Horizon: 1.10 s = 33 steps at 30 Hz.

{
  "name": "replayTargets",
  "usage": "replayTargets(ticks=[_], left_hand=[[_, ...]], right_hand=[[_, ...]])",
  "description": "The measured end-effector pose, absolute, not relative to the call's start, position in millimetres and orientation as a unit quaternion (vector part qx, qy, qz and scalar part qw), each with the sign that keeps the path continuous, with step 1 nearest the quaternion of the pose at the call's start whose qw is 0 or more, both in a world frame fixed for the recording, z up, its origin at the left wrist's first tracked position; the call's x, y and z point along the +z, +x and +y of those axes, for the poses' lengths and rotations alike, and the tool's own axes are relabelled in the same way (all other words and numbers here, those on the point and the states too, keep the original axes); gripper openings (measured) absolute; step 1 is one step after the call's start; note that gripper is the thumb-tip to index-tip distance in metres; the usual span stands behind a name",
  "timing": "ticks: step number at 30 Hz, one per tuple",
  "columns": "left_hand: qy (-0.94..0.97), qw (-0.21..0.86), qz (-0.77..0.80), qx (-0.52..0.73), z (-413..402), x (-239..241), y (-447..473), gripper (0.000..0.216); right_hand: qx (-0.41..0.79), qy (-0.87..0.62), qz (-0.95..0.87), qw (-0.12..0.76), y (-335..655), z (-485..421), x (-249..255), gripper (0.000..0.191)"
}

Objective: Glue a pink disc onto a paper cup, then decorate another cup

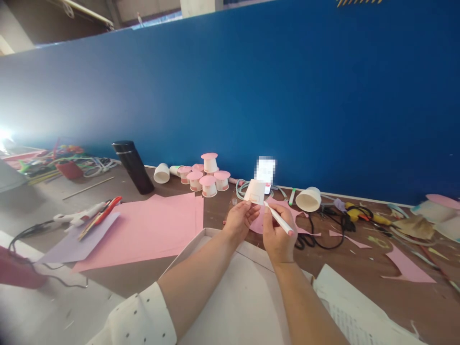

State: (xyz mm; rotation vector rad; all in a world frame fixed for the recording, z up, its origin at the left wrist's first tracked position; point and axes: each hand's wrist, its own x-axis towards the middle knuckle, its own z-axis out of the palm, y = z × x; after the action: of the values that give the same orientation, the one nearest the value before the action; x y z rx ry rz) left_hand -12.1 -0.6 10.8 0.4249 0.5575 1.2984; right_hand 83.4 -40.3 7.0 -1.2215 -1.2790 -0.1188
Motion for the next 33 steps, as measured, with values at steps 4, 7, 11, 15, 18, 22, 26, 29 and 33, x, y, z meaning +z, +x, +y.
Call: replayTargets(ticks=[4, 7, 11, 15, 18, 22, 26, 29, 33], left_hand=[[0.184, 0.735, 0.243, 0.605, 4, 6, -7, 0.011], [0.177, 0.732, 0.247, 0.610, 7, -1, -7, 0.012], [0.200, 0.741, 0.238, 0.595, 9, -6, -8, 0.013], [0.216, 0.751, 0.230, 0.580, 10, -10, -4, 0.016], [0.206, 0.751, 0.237, 0.580, 12, -12, -1, 0.019], [0.194, 0.756, 0.245, 0.575, 14, -11, -2, 0.016], [0.195, 0.761, 0.248, 0.567, 14, -10, -2, 0.015], [0.197, 0.763, 0.250, 0.563, 14, -9, -2, 0.013], [0.203, 0.764, 0.254, 0.557, 15, -9, -1, 0.014]], right_hand=[[-0.043, -0.541, -0.555, 0.631, 84, -40, 5, 0.025], [-0.011, -0.553, -0.548, 0.627, 87, -39, 1, 0.029], [0.006, -0.573, -0.534, 0.622, 91, -37, -3, 0.030], [0.016, -0.567, -0.540, 0.622, 91, -36, -5, 0.033], [0.021, -0.559, -0.549, 0.621, 90, -36, -5, 0.035], [0.026, -0.561, -0.548, 0.620, 89, -36, -6, 0.032], [0.022, -0.570, -0.544, 0.615, 89, -33, -7, 0.026], [0.005, -0.575, -0.544, 0.611, 90, -31, -7, 0.026], [-0.013, -0.576, -0.550, 0.605, 88, -29, -7, 0.024]])
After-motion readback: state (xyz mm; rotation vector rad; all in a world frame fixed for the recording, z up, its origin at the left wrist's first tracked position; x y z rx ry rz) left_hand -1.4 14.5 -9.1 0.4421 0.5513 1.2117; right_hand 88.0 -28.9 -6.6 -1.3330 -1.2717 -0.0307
